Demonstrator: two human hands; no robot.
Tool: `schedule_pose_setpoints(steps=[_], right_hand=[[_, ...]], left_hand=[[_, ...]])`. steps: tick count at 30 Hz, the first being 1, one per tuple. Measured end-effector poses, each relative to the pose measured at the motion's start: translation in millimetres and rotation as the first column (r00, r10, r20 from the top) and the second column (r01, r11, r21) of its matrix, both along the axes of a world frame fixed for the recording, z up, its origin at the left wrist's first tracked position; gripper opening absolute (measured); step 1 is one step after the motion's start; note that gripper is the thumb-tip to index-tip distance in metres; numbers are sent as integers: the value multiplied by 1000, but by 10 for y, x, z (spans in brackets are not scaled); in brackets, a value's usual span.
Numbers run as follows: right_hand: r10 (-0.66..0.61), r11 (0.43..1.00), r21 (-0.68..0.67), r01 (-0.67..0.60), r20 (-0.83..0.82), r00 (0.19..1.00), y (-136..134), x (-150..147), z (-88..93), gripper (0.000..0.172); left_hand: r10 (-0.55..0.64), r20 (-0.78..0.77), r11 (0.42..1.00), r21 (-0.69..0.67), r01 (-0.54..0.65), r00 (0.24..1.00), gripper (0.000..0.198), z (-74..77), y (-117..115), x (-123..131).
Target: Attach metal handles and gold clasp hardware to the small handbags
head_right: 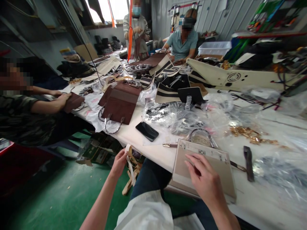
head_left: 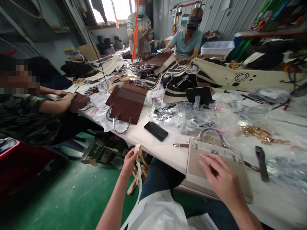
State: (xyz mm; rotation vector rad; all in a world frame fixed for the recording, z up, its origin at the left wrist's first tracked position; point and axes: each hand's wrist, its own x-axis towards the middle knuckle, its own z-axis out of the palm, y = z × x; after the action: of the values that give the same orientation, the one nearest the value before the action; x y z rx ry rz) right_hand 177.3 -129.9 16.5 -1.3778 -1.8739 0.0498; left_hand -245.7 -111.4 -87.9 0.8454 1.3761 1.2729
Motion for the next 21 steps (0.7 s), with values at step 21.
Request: schedule_pose_setpoints(steps=[21], right_hand=[[41,986,-149,-73,-206,978,-152,-67,106,22]], left_hand=[[-127,-170,980,129,150,977,37,1095,-153,7]])
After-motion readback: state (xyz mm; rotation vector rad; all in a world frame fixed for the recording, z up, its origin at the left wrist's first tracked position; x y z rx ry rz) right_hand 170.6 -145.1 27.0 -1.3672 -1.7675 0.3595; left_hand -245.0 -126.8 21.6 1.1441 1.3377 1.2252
